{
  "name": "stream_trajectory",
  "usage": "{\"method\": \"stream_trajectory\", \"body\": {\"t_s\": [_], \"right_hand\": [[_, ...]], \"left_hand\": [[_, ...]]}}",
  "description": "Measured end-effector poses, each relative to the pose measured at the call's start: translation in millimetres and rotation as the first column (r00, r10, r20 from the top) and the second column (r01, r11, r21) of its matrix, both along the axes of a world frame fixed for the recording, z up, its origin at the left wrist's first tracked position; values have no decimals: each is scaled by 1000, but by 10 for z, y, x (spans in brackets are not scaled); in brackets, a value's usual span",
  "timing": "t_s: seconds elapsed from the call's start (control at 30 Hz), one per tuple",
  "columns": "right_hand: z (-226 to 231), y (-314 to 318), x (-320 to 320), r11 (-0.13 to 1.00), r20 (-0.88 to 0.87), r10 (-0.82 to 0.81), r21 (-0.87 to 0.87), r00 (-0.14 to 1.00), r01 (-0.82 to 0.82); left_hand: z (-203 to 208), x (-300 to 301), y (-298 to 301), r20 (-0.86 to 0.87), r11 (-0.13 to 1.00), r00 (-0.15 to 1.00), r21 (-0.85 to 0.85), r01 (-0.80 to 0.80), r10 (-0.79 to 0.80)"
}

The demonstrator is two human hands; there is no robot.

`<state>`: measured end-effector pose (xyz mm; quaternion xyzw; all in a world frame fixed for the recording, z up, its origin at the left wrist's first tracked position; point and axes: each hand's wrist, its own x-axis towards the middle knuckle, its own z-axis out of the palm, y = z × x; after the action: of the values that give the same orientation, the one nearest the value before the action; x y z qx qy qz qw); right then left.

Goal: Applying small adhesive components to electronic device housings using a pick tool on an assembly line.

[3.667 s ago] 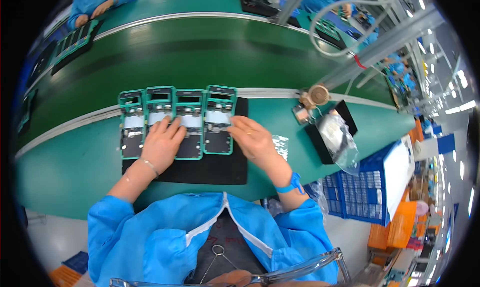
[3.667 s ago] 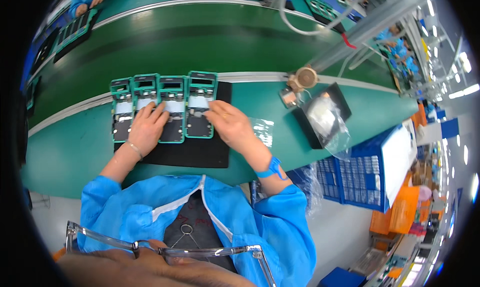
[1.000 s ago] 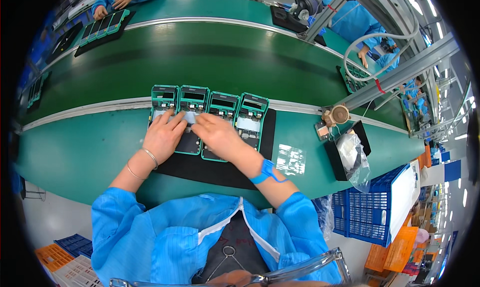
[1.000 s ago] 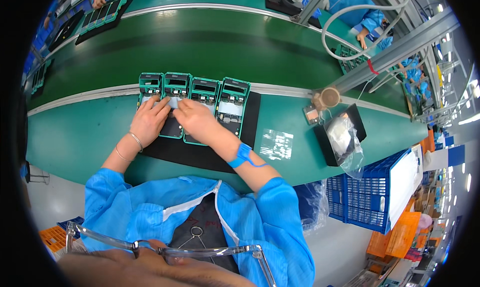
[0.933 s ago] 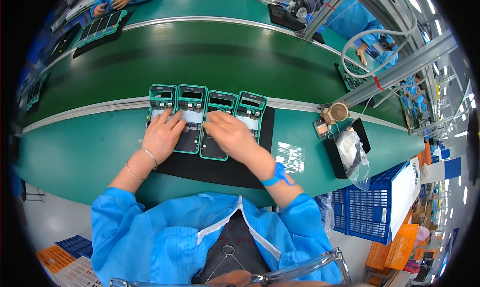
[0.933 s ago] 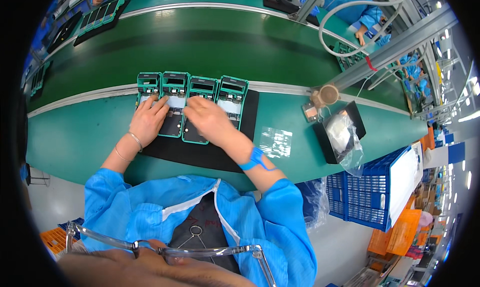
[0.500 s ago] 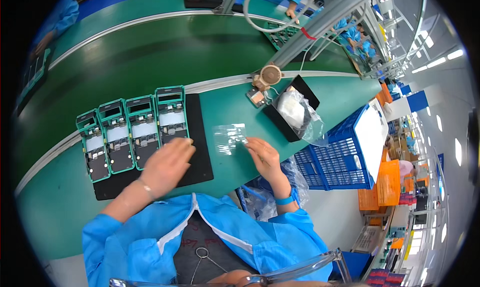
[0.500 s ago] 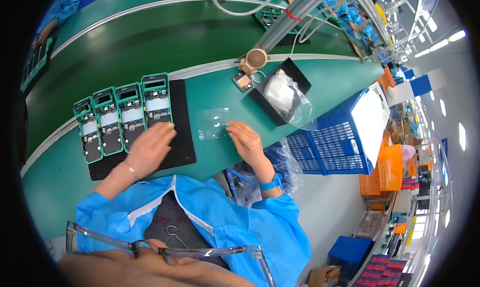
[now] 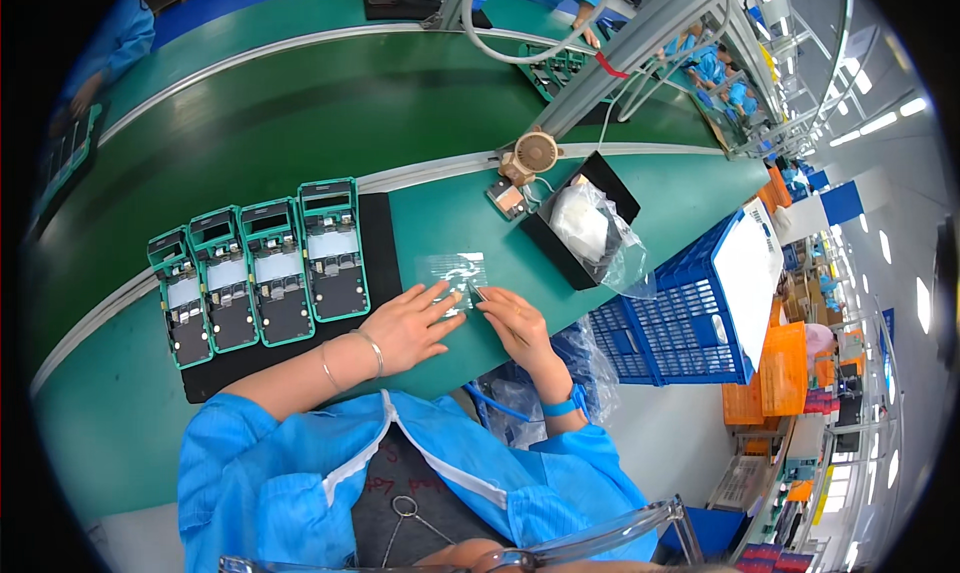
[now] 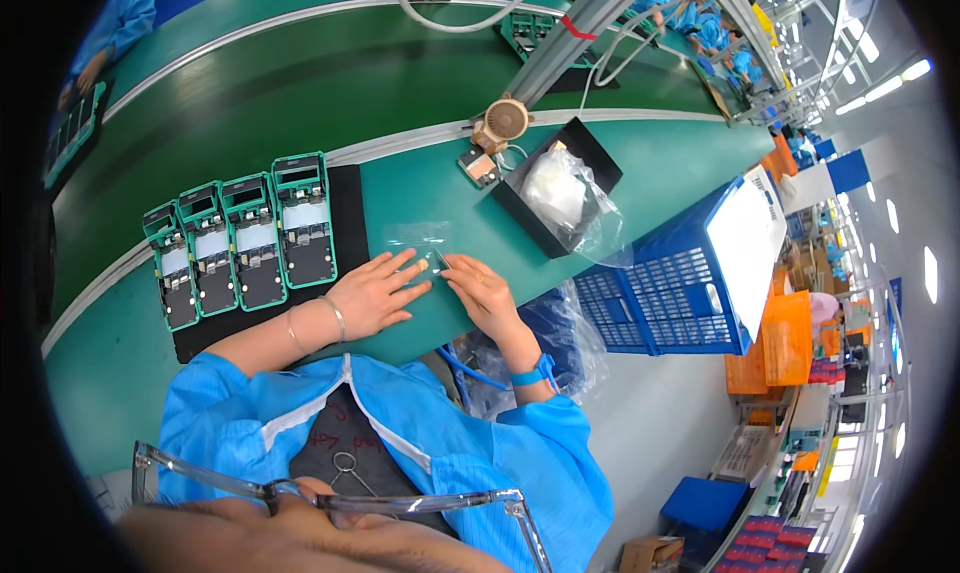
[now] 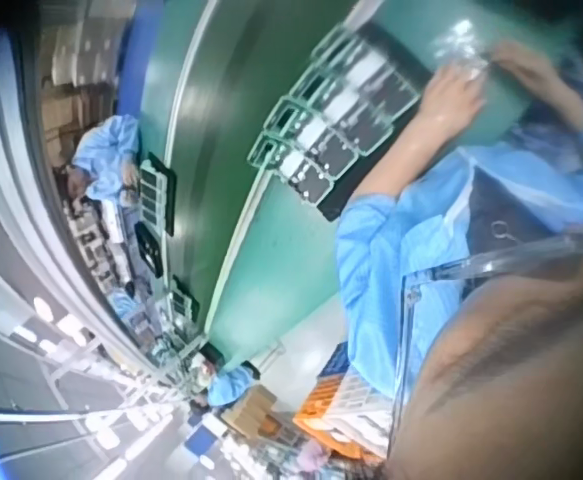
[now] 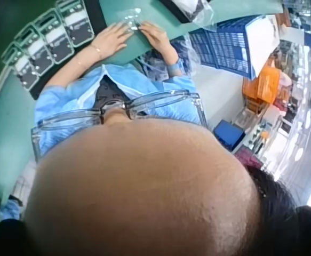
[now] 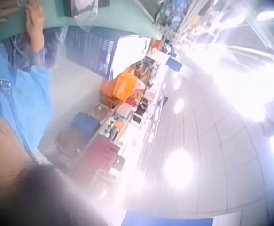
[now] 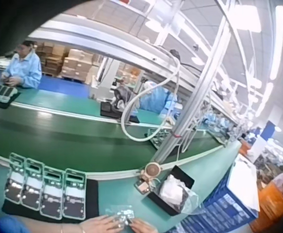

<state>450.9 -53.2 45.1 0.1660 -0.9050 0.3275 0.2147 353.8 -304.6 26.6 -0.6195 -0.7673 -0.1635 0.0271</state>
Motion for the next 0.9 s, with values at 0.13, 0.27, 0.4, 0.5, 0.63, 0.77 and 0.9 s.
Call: {"method": "stream_trajectory", "body": {"t_s": [0.13, 0.27, 0.4, 0.5, 0.63, 0.77, 0.9], "right_hand": [[-11, -30, -19, 996, -42, 13, 84, 999, -10], [167, -221, -256, 979, -138, 55, 203, 989, -26], [342, -821, -530, 966, -189, 228, 168, 955, -197], [389, -1442, -699, 922, -153, 386, 37, 910, -385], [392, -2208, -969, 821, -164, 552, -64, 817, -567], [371, -2923, -1281, 752, -259, 631, -29, 732, -659], [189, -3380, -1557, 738, -276, 656, 37, 702, -674]], "left_hand": [[-59, 41, 6, -36, 1000, 999, 7, 1, -1], [-20, 76, -15, -47, 997, 999, 77, 20, -16], [325, 117, -620, -3, 986, 1000, 162, 30, -30], [525, 45, -1452, -176, 886, 962, 452, -108, 207], [398, -49, -2710, -150, 710, 720, 390, -586, 677], [386, -6, -3214, -223, 586, 545, 202, -785, 808], [343, -6, -3203, -188, 575, 544, 222, -787, 818]]}}
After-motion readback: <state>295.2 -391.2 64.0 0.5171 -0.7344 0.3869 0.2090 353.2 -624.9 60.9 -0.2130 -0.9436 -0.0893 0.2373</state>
